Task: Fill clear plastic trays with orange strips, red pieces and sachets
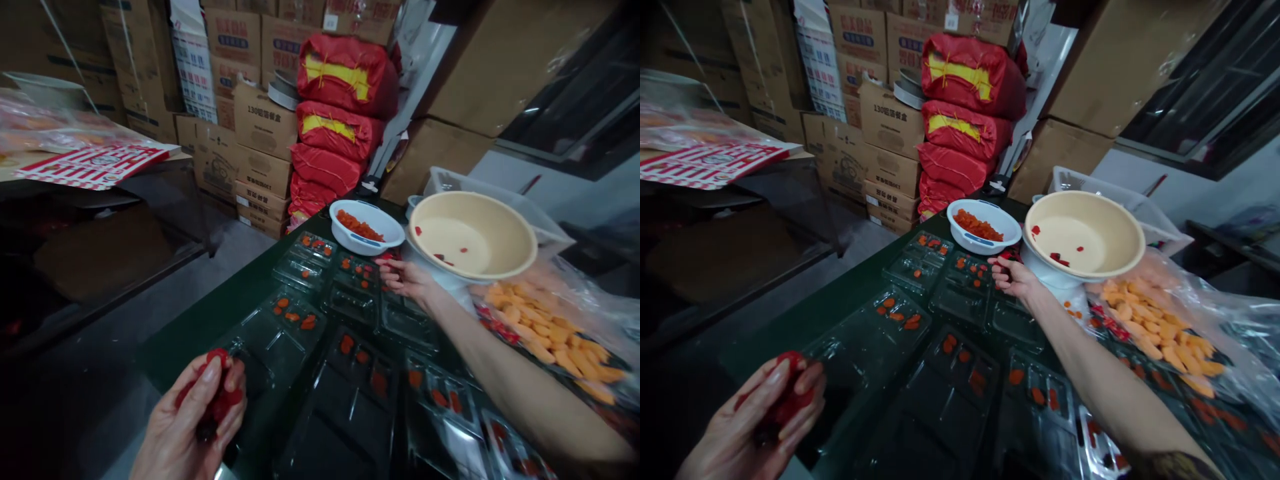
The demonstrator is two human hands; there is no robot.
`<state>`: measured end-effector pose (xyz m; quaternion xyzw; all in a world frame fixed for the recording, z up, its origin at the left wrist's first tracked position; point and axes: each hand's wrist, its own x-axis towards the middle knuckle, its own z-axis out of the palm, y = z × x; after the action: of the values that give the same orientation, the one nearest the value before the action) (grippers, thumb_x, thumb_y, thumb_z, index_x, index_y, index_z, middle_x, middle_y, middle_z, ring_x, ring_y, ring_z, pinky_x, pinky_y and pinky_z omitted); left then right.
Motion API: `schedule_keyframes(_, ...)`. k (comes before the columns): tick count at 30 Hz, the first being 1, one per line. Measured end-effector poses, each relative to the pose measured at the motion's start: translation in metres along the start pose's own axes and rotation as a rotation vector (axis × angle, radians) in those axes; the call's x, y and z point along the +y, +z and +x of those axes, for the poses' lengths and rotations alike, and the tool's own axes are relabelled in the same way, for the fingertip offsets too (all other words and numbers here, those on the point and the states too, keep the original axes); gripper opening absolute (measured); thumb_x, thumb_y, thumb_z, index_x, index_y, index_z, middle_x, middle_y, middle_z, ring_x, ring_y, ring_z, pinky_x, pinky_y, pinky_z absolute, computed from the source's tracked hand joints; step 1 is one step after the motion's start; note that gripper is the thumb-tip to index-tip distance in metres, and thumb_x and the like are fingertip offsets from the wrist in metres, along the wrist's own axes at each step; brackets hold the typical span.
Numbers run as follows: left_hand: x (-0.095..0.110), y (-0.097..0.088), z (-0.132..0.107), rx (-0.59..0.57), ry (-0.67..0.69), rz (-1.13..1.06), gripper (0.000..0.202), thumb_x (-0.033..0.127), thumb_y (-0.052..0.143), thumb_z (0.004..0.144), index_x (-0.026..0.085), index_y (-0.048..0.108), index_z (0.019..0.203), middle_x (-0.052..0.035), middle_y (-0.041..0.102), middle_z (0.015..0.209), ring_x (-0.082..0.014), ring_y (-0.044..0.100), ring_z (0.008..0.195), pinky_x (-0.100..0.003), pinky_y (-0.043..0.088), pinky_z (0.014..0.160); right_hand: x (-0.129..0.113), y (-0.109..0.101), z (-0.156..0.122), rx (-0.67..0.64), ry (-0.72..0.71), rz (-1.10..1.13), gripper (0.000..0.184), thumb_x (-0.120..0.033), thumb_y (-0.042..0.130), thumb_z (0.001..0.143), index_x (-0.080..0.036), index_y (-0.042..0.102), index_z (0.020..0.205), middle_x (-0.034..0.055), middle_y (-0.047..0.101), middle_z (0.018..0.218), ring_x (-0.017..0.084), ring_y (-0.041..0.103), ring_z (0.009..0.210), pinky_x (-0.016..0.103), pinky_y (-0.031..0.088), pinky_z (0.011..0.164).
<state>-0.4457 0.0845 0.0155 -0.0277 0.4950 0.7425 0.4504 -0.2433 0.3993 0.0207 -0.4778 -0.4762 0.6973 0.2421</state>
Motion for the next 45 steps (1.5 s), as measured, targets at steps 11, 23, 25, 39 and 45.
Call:
schedule_keyframes(11, -0.007, 0.010, -0.012, 0.016, 0.030, 0.053, 0.030, 0.034, 0.078, 0.053, 0.016, 0.055, 0.064, 0.0022, 0.046, 0.058, -0.0043, 0.034, 0.044, -0.015, 0.031, 0.037, 0.017, 0.012, 0.051, 0.234, -0.106, -0.246, 0.022, -0.023, 0.048, 0.086, -0.014, 0.047, 0.067, -0.0103, 0.030, 0.041, 0.001, 0.020, 0.032, 0.014, 0.015, 0.032)
schedule_keyframes(23, -0.018, 0.004, -0.006, -0.041, 0.012, 0.072, 0.028, 0.037, 0.074, 0.060, 0.015, 0.057, 0.064, 0.0012, 0.048, 0.059, -0.0046, 0.033, 0.044, -0.017, 0.029, 0.038, 0.006, 0.090, 0.095, 0.297, -0.503, -1.047, 0.019, -0.019, 0.048, 0.079, -0.020, 0.064, 0.090, 0.0021, 0.064, 0.085, 0.016, 0.057, 0.080, 0.023, 0.042, 0.067)
schedule_keyframes(25, -0.018, 0.003, -0.003, -0.053, 0.024, 0.075, 0.029, 0.037, 0.074, 0.060, 0.014, 0.056, 0.063, 0.0011, 0.048, 0.058, -0.0045, 0.033, 0.043, -0.018, 0.028, 0.037, 0.005, 0.099, 0.104, 0.326, -0.511, -1.175, 0.023, -0.022, 0.047, 0.081, -0.023, 0.064, 0.096, 0.0043, 0.065, 0.096, 0.021, 0.057, 0.092, 0.028, 0.042, 0.075)
schedule_keyframes(39, -0.018, 0.002, -0.001, -0.007, 0.029, 0.029, 0.027, 0.035, 0.073, 0.063, 0.014, 0.055, 0.063, 0.0017, 0.045, 0.058, -0.0035, 0.032, 0.043, -0.017, 0.026, 0.038, -0.001, 0.119, 0.126, 0.362, -0.492, -1.511, 0.031, -0.032, 0.038, 0.087, -0.020, 0.062, 0.103, 0.0101, 0.065, 0.098, 0.023, 0.060, 0.088, 0.029, 0.042, 0.066)
schedule_keyframes(45, -0.020, -0.005, 0.004, -0.057, 0.018, 0.052, 0.027, 0.037, 0.071, 0.065, 0.015, 0.056, 0.065, 0.0016, 0.046, 0.060, -0.0039, 0.031, 0.044, -0.017, 0.027, 0.038, 0.000, 0.110, 0.120, 0.193, -0.597, -1.523, 0.022, -0.025, 0.047, 0.082, -0.023, 0.066, 0.090, 0.0080, 0.066, 0.093, 0.024, 0.058, 0.092, 0.031, 0.039, 0.073)
